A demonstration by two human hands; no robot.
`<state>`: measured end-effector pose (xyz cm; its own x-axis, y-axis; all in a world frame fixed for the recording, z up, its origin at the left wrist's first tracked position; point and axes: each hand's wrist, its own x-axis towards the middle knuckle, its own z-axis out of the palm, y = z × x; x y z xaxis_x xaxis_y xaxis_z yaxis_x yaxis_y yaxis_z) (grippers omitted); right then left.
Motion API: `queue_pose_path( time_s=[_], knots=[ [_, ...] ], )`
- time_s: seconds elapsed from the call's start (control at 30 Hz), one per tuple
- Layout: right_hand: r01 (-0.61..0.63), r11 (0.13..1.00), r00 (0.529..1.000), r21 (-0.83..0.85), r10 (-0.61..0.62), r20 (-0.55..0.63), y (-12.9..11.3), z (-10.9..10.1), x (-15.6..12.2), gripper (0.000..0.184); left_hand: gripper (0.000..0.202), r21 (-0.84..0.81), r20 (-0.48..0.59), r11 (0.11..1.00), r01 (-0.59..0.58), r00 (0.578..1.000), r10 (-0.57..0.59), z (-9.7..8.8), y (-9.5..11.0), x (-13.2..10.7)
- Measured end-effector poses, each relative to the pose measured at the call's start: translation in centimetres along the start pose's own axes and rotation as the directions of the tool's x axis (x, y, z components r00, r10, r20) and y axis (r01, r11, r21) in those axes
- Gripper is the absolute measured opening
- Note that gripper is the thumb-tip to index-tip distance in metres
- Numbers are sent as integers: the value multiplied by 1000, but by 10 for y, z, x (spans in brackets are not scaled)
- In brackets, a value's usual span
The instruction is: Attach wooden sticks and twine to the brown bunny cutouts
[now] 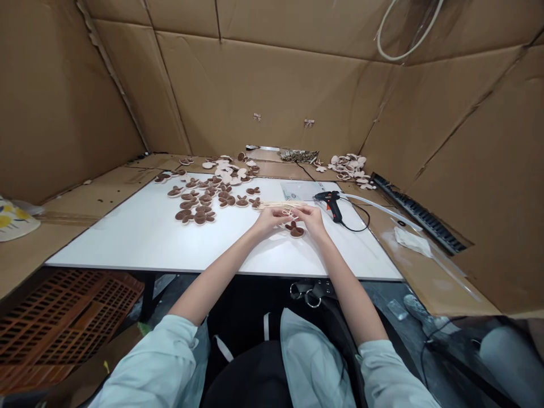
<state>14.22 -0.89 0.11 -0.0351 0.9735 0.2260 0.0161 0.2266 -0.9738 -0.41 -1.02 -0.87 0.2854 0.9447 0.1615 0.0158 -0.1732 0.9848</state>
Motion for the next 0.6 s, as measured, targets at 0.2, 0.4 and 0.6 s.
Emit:
queue_pose_path(
  time_s=[0.2,0.4,0.6],
  knots=[
    [-9,1000,1000,-18,9,8,0,-1,0,23,23,-1,-56,1000,20,998,-20,-1,0,2],
    [-5,1000,1000,-27,5,2,3,-2,1,25,20,-49,-39,999,9,999,-11,0,4,0],
    [-1,1000,1000,-27,1,-10,4,-1,1,25,21,-34,-67,999,16,998,-18,0,4,0]
  ],
)
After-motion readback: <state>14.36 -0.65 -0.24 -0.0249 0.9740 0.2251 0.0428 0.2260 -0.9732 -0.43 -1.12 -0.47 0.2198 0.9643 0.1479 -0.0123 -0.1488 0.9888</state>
